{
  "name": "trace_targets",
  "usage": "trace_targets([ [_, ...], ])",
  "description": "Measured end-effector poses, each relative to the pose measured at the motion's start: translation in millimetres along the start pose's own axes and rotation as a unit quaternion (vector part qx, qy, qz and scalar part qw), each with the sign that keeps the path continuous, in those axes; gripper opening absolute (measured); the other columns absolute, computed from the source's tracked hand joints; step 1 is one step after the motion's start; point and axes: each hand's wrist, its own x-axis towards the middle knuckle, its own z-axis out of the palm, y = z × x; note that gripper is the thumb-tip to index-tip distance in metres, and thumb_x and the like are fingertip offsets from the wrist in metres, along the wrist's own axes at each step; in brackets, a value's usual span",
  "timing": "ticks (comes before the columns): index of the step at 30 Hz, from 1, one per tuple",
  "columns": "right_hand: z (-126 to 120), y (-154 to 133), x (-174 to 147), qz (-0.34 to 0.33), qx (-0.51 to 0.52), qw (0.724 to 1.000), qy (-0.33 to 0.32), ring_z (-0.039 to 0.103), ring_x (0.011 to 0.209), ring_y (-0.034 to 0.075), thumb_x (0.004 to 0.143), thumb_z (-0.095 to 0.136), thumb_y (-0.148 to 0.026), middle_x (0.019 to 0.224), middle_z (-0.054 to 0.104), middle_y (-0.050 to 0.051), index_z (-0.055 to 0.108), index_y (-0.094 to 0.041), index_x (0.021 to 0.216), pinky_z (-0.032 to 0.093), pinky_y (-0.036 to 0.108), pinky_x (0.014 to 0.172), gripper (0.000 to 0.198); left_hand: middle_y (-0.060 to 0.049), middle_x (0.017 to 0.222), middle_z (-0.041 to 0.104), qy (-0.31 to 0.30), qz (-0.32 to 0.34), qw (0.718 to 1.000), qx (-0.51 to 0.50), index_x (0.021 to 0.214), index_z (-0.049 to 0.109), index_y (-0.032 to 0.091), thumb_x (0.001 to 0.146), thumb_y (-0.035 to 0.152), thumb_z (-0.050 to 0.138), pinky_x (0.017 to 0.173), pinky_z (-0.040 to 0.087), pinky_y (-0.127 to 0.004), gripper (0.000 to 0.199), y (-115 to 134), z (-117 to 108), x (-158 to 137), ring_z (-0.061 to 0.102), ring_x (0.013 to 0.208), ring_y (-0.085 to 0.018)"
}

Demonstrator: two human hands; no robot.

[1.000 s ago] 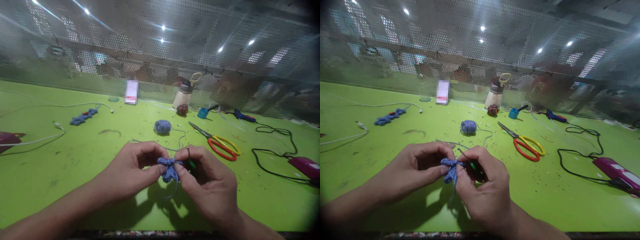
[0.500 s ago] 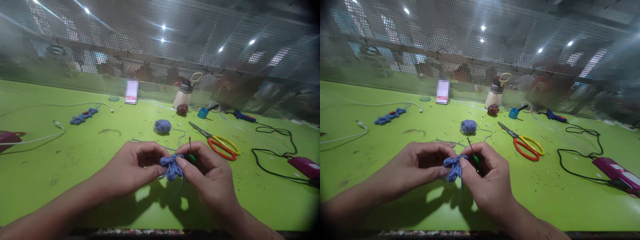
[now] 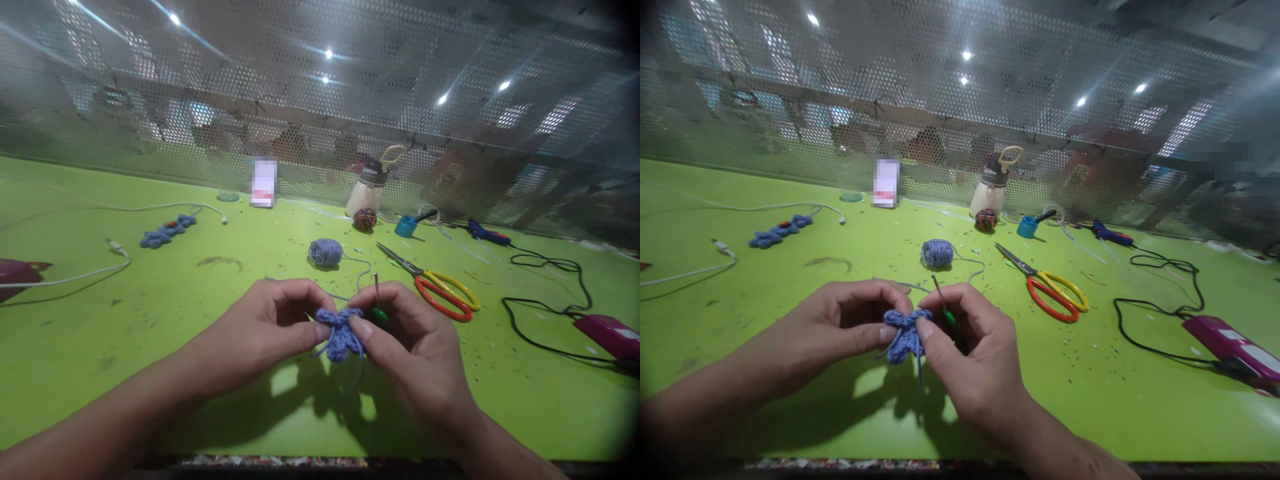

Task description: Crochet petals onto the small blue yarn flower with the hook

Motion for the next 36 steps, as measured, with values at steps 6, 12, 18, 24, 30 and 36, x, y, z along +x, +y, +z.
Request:
trace_targets([
  [6, -3.0, 3.3, 0.5, -0.025, -0.003, 0.999, -0.027, 0.056, 0.063, 0.009, 0.083, 0.067, -0.016, 0.073, 0.064, -0.002, 0.066, -0.024, 0.088, 0.047, 0.017, 0.055, 0.010, 0.001, 0.078, 0.064, -0.006, -0.015, 1.000, 0.004, 0.086, 0.064, 0.017, 0.081, 0.026, 0.068, 0.065, 0.041, -0.025, 0.011, -1.8, -0.5, -0.6, 0.055, 0.071, -0.012],
  [12, -4.8, 3.6, -0.3, -0.064, -0.026, 0.997, -0.040, 0.052, 0.062, 0.009, 0.082, 0.064, -0.011, 0.071, 0.059, -0.003, 0.065, -0.026, 0.092, 0.043, 0.018, 0.054, 0.017, -0.001, 0.079, 0.065, 0.012, 0.069, 0.991, 0.111, 0.082, 0.063, 0.016, 0.082, 0.022, 0.063, 0.070, 0.045, -0.029, 0.006, -0.2, 0.7, -0.2, 0.058, 0.075, -0.015],
  [18, -6.8, -1.8, -1.2, -0.075, -0.058, 0.992, -0.078, 0.051, 0.065, 0.011, 0.083, 0.062, -0.013, 0.074, 0.056, -0.002, 0.062, -0.024, 0.091, 0.041, 0.022, 0.054, 0.013, -0.002, 0.075, 0.064, 0.086, 0.218, 0.929, 0.287, 0.079, 0.062, 0.016, 0.081, 0.011, 0.058, 0.066, 0.045, -0.031, 0.007, -4.5, 6.6, -2.8, 0.058, 0.071, -0.016],
  [24, -3.0, -2.8, 0.4, -0.075, -0.101, 0.992, -0.028, 0.052, 0.061, 0.012, 0.084, 0.063, -0.019, 0.075, 0.060, 0.001, 0.060, -0.020, 0.081, 0.038, 0.023, 0.048, 0.004, -0.006, 0.080, 0.064, 0.112, 0.365, 0.853, 0.355, 0.085, 0.061, 0.015, 0.077, 0.001, 0.057, 0.065, 0.046, -0.033, 0.017, -8.3, 8.1, -4.0, 0.058, 0.076, -0.018],
  [30, -1.6, -4.9, -1.7, -0.077, -0.095, 0.992, -0.015, 0.045, 0.050, 0.008, 0.085, 0.063, -0.020, 0.064, 0.057, -0.002, 0.060, -0.019, 0.079, 0.037, 0.021, 0.045, 0.007, -0.007, 0.083, 0.066, 0.118, 0.442, 0.802, 0.385, 0.092, 0.062, 0.017, 0.075, -0.004, 0.061, 0.066, 0.045, -0.034, 0.026, -8.8, 7.9, -6.7, 0.058, 0.074, -0.017],
  [36, -0.1, -4.1, -1.1, -0.073, -0.069, 0.995, -0.014, 0.047, 0.052, 0.008, 0.085, 0.064, -0.020, 0.061, 0.055, -0.003, 0.061, -0.020, 0.081, 0.039, 0.018, 0.046, 0.006, -0.006, 0.090, 0.067, 0.113, 0.302, 0.906, 0.273, 0.089, 0.062, 0.018, 0.079, 0.006, 0.059, 0.073, 0.049, -0.034, 0.016, -6.7, 8.8, -5.5, 0.062, 0.085, -0.019],
])
